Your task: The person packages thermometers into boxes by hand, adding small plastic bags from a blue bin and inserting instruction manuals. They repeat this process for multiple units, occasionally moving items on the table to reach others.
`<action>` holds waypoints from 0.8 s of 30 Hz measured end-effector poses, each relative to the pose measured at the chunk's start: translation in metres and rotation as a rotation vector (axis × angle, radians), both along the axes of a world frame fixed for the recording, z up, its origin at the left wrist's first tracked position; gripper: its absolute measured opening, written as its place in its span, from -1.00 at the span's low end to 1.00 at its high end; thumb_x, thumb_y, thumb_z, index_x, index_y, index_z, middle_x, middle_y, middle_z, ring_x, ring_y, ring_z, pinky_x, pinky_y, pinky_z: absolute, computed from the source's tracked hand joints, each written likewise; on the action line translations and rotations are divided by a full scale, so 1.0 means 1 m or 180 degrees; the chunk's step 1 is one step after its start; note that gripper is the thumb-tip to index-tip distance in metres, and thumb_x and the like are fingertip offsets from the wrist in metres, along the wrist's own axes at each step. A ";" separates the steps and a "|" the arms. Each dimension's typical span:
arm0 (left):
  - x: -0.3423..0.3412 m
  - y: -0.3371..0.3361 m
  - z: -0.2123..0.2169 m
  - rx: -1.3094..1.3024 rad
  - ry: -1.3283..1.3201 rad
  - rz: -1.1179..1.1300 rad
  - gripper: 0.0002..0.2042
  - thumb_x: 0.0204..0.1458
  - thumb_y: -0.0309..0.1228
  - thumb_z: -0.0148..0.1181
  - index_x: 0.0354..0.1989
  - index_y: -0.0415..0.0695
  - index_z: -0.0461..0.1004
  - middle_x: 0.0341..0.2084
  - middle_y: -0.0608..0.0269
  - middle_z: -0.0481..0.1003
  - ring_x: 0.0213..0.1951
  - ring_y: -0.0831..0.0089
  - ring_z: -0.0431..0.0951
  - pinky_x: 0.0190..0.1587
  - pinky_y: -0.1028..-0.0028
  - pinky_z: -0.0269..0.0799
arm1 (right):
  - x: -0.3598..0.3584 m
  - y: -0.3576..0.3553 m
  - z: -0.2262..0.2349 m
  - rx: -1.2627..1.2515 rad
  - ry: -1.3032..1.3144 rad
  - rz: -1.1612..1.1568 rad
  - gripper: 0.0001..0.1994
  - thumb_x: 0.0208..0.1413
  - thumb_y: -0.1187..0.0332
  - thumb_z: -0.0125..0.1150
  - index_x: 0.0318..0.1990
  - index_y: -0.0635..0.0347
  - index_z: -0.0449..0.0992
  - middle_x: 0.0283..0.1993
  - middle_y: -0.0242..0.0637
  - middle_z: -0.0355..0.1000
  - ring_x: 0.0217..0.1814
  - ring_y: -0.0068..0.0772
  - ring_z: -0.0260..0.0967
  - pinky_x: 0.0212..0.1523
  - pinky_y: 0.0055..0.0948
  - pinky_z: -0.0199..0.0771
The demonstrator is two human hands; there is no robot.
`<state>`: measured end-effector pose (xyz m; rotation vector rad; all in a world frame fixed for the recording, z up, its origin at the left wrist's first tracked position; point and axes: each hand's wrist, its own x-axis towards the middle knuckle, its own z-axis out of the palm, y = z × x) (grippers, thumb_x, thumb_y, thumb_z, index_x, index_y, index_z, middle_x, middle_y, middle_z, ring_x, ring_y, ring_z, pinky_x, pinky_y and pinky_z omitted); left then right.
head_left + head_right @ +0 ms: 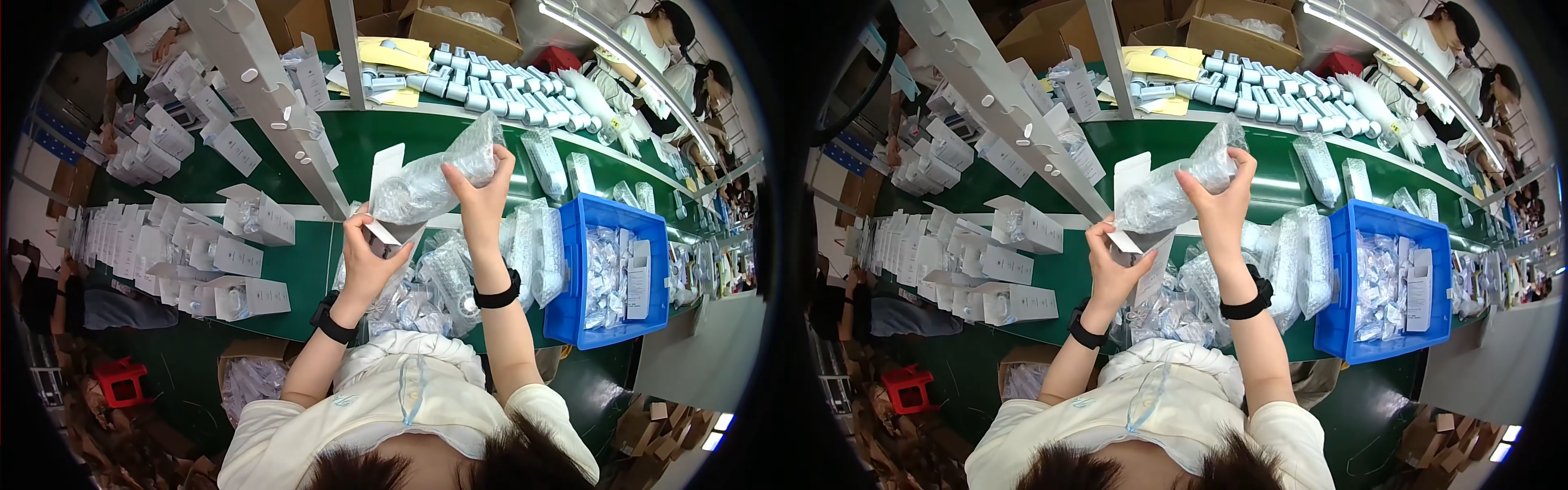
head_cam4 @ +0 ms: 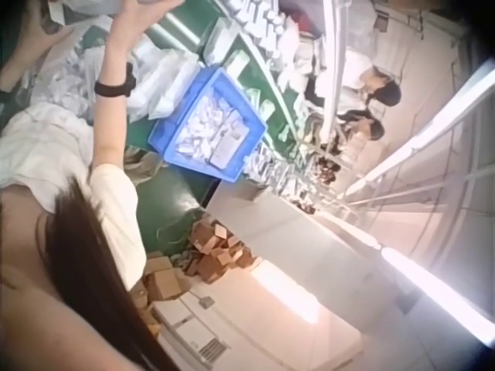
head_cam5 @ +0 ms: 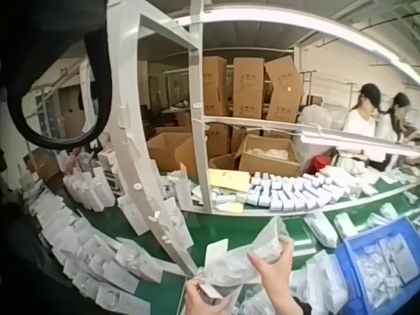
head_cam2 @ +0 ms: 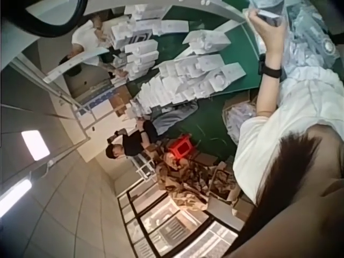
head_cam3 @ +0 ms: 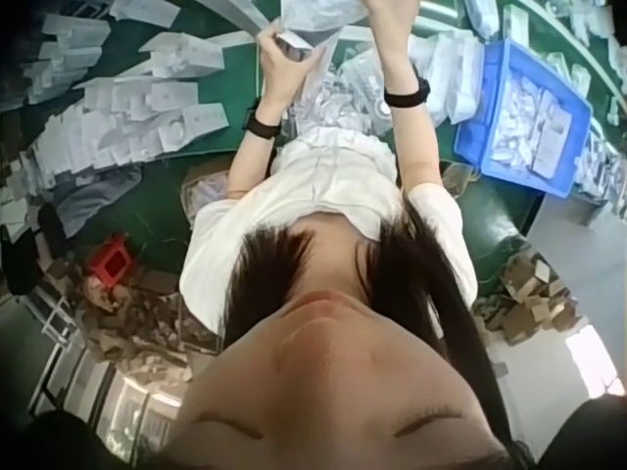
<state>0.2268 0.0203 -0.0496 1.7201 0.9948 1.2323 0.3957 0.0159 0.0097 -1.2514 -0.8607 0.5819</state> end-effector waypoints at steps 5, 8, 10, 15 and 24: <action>-0.002 0.014 0.026 0.1288 0.0056 -0.0273 -0.38 -0.40 -0.53 0.37 -0.20 -0.12 0.03 -0.04 -0.11 0.17 -0.03 0.26 0.27 0.00 0.35 0.21 | -0.015 0.000 0.018 0.0140 -0.2942 0.0249 -0.63 -0.14 0.38 0.25 -0.16 0.28 0.31 -0.12 -0.22 0.27 -0.11 -0.28 0.28 -0.13 -0.43 0.30; -0.022 0.027 0.019 0.0621 -0.0509 -0.0086 -0.37 -0.40 -0.51 0.36 -0.19 -0.10 0.01 -0.03 -0.09 0.15 -0.03 0.27 0.25 0.01 0.35 0.17 | -0.013 0.005 0.007 0.0841 -0.3766 0.0940 -0.73 -0.11 0.38 0.21 -0.25 0.31 0.37 -0.19 -0.18 0.31 -0.16 -0.21 0.31 -0.14 -0.46 0.30; -0.035 0.032 0.014 0.0287 -0.0784 0.0071 -0.37 -0.39 -0.50 0.36 -0.19 -0.09 0.00 -0.02 -0.08 0.14 -0.03 0.27 0.24 0.02 0.35 0.16 | -0.006 0.003 -0.047 0.0215 -0.0465 0.0142 -0.73 -0.14 0.37 0.19 -0.25 0.26 0.39 -0.22 -0.11 0.32 -0.14 -0.13 0.28 -0.15 -0.37 0.29; -0.054 0.016 0.023 0.0531 -0.0837 0.0022 -0.36 -0.38 -0.47 0.34 -0.18 -0.07 -0.03 -0.04 -0.05 0.14 0.00 0.26 0.20 0.04 0.33 0.10 | -0.038 -0.006 -0.176 -0.1747 -0.3489 0.1948 -0.71 -0.26 0.47 0.18 -0.25 0.17 0.42 -0.23 -0.15 0.35 -0.09 -0.10 0.26 -0.13 -0.23 0.31; -0.034 0.036 0.006 0.0331 -0.0931 -0.0478 -0.38 -0.42 -0.50 0.29 -0.16 -0.08 0.01 -0.05 -0.04 0.15 -0.02 0.22 0.22 0.03 0.32 0.11 | -0.001 -0.016 -0.149 -0.1607 -0.2188 0.1351 -0.71 -0.27 0.52 0.23 -0.29 0.22 0.39 -0.28 -0.14 0.37 -0.28 -0.12 0.35 -0.33 -0.33 0.36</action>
